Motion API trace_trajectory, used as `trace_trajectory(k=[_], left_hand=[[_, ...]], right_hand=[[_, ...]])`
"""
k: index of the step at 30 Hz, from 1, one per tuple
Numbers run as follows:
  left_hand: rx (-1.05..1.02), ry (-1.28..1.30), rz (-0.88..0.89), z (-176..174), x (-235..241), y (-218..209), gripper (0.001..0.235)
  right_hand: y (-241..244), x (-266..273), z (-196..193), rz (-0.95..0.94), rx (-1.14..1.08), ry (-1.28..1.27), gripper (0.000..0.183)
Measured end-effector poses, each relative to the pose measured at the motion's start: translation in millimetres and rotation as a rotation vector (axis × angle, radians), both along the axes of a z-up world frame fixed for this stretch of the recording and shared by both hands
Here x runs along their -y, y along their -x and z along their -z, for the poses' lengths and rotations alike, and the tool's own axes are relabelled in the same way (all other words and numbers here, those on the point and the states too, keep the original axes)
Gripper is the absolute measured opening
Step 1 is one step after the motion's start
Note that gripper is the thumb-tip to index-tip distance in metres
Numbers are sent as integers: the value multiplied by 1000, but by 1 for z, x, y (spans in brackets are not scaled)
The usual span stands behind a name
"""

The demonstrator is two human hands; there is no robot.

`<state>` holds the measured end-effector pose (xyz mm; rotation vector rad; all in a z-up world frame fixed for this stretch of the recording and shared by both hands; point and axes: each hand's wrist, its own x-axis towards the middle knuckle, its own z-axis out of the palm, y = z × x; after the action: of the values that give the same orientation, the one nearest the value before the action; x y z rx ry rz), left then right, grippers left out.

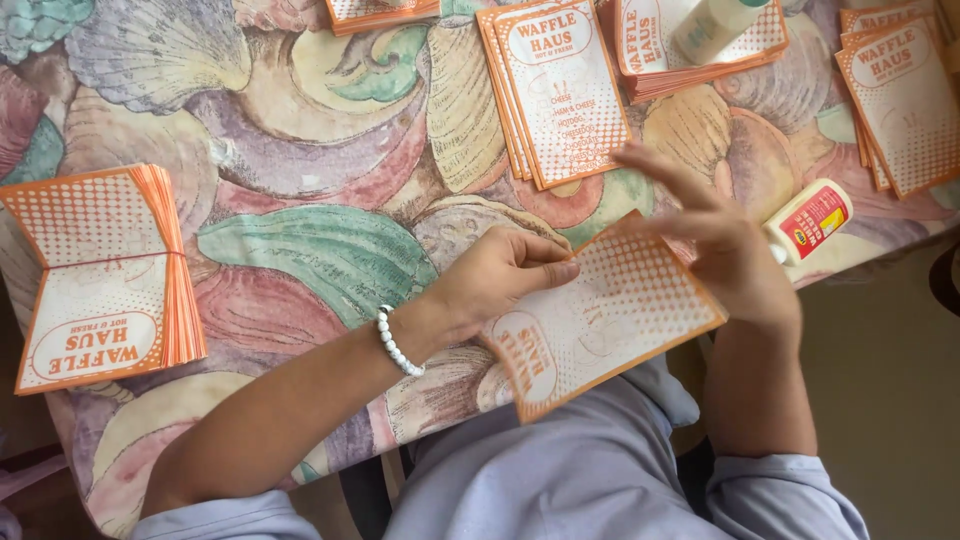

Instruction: The person is manually assembling paper bags by applying glue to the edges and folding them into shape.

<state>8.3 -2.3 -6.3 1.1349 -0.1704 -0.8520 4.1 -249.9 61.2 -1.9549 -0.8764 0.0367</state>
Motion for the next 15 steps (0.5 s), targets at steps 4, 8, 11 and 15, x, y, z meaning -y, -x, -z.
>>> trace_trajectory(k=[4,8,11,15], left_hand=[[-7,58,-197,0,4,5,15],[-12,229,-407,8,9,7,22],[38,262,-498,5,8,9,22],[179,221,-486,-11,2,9,20]], right_hand=[[-3,24,17,114,-112,-341,97],[-10,14,45,-39,-468,-731,120],[-1,-12,39,104,-468,-812,124],[10,-40,13,661,-129,-544,79]])
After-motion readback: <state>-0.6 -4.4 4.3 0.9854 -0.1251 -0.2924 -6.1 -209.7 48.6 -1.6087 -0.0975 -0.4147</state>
